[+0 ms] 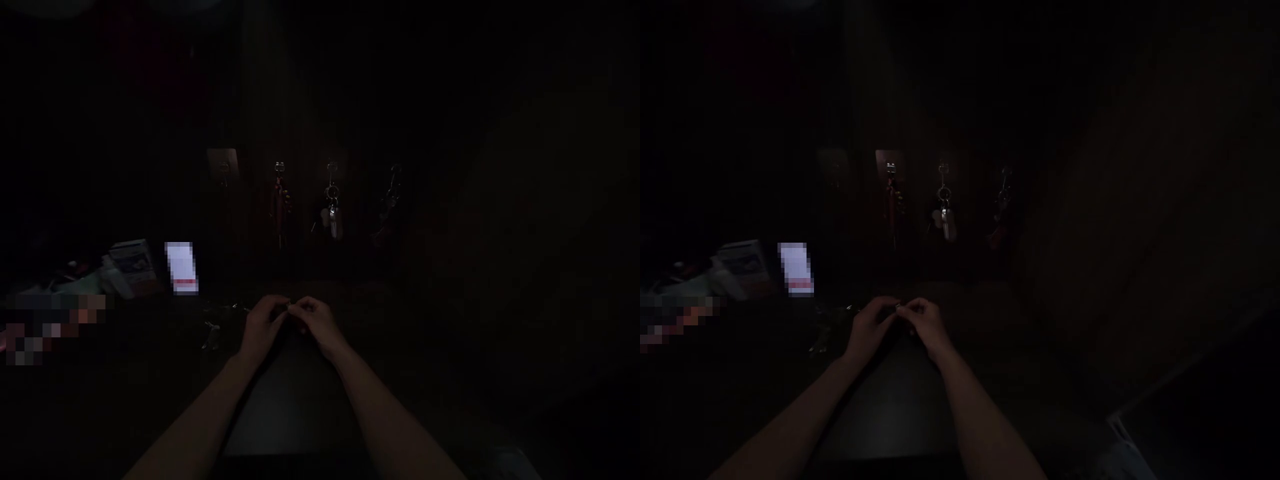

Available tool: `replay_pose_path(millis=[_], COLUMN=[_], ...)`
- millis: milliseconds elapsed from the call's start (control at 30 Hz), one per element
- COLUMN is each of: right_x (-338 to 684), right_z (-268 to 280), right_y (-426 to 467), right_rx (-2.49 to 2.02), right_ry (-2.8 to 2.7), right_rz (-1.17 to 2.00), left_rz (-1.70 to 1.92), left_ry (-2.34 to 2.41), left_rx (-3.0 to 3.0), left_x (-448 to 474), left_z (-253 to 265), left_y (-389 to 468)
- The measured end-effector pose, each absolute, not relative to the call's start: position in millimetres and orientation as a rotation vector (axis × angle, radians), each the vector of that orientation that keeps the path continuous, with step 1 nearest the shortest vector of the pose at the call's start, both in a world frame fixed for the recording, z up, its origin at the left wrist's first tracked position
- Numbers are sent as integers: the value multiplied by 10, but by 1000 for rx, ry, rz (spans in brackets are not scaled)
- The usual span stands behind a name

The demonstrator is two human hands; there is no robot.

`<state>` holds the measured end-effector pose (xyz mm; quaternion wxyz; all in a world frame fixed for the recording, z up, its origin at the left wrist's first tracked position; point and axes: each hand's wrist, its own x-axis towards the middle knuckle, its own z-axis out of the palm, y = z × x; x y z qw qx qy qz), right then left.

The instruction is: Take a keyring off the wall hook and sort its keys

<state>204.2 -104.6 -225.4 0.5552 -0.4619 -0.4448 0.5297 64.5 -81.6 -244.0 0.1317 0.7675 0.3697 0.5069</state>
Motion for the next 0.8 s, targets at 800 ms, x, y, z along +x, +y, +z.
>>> replay_pose_path(millis=[800], right_x=[2292], right_z=[-2396], right_y=[-834], right_rx=[-1044], right_ry=[-762], right_rz=[944], left_rz=[1531], left_ry=[1265], left_rx=[1884], left_x=[616], left_z=[-2319], left_y=[-914])
